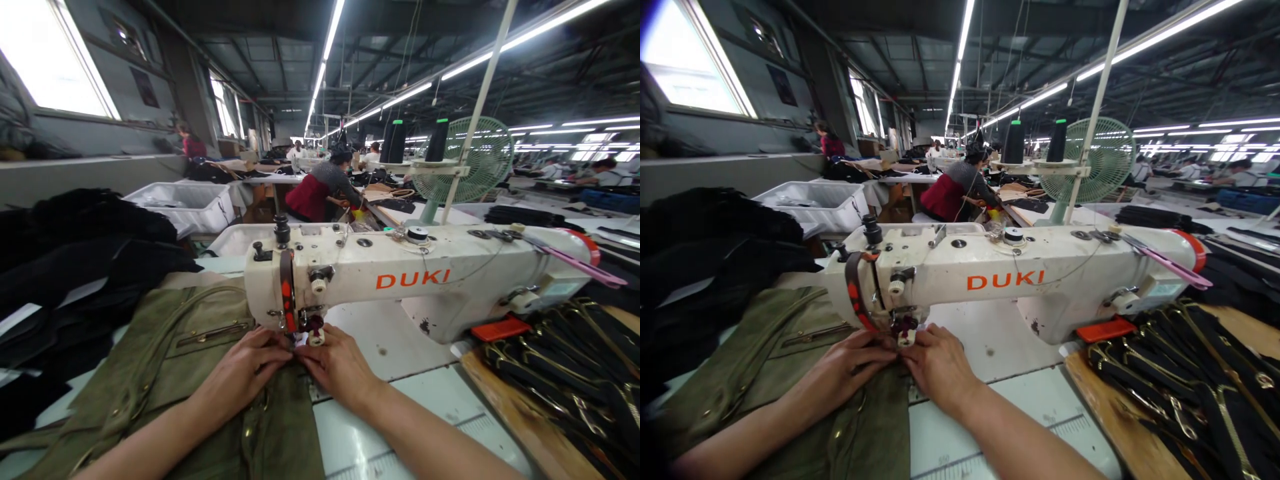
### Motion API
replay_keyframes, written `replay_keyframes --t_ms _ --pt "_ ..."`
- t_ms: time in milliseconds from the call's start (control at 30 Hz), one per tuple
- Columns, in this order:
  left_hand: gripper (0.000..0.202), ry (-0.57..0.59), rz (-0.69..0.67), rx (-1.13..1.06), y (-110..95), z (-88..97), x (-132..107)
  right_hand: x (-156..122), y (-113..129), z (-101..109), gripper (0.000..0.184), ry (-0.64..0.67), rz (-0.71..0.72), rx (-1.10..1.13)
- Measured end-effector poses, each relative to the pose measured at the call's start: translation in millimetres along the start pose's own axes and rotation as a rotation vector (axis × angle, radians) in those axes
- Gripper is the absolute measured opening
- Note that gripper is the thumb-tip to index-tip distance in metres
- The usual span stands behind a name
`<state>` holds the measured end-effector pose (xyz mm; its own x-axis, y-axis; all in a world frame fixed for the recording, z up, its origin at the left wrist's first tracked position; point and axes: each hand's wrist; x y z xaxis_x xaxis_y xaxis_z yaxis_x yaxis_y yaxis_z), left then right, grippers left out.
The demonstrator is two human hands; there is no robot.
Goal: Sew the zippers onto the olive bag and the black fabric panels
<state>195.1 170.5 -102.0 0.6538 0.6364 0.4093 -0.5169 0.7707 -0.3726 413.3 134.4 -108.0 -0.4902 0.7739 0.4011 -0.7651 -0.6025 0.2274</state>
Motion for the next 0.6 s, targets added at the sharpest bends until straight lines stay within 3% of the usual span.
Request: replay_keyframes --t_ms 300,600 --pt "0.014 0.011 0.046 -0.106 5 1.7 3 15 -6 -1 0.01 0.115 0.14 -0.146" --pt "0.024 0.041 -0.042 -0.106 4 5.9 1 18 -10 3 0.014 0.132 0.493 -0.239"
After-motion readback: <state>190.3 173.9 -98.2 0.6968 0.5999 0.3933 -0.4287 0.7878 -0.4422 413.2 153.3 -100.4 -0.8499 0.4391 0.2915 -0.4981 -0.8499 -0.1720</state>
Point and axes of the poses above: each hand's wrist, its own x-axis towards the middle knuckle, its own z-axis out of the back of the hand, y = z × x, and after that the axes turned 3 degrees about z, right-handed
